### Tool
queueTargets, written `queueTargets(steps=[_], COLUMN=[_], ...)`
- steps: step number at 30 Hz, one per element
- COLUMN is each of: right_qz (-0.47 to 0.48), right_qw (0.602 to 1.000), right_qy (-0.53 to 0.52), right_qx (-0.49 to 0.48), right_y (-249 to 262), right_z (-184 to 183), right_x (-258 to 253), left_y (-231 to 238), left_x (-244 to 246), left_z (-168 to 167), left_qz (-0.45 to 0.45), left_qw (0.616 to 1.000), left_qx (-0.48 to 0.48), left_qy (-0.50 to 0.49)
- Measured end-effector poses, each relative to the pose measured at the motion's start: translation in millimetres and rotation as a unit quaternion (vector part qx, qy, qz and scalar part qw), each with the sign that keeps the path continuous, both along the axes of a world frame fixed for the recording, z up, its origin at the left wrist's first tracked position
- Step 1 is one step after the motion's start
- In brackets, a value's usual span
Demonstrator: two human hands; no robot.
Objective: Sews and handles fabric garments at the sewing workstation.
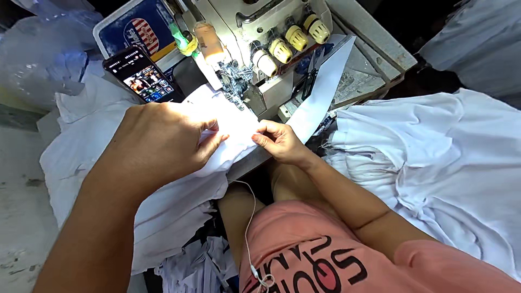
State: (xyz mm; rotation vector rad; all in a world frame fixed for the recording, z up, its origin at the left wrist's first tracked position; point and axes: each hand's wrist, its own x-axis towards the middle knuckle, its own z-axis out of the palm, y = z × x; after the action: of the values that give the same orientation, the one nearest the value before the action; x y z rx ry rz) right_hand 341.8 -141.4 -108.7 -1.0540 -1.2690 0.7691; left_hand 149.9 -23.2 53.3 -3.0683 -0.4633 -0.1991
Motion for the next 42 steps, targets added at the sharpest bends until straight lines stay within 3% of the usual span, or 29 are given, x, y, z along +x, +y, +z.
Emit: queueTargets(steps=[6, 14, 20, 33, 37, 42], right_qz=[-0.002, -0.014, -0.040, -0.035, 0.014, 0.003], right_qw=[0.999, 0.991, 0.991, 0.989, 0.994, 0.995], right_qy=[0.005, -0.012, -0.056, -0.050, -0.044, -0.068], right_qx=[0.045, 0.131, 0.115, 0.133, 0.100, 0.070], right_y=[20.6, 21.3, 20.6, 21.3, 10.2, -15.4], right_z=[-2.3, 6.3, 12.4, 8.3, 20.7, 23.3], right_x=[0.5, -12.8, -14.9, -16.6, -12.0, -9.3], left_y=[9.2, 27.2, 24.8, 25.6, 6.5, -8.1], left_x=[-2.3, -22.0, -25.8, -29.4, -23.1, -11.7], left_z=[-3.1, 0.0, 1.8, 0.0, 6.5, 3.0], left_qz=[0.003, 0.064, 0.014, 0.024, -0.041, -0.052], left_qw=[1.000, 0.992, 0.987, 0.989, 0.982, 0.992], left_qx=[0.000, -0.111, -0.157, -0.144, -0.181, -0.115], left_qy=[0.002, -0.011, -0.029, -0.007, -0.030, 0.006])
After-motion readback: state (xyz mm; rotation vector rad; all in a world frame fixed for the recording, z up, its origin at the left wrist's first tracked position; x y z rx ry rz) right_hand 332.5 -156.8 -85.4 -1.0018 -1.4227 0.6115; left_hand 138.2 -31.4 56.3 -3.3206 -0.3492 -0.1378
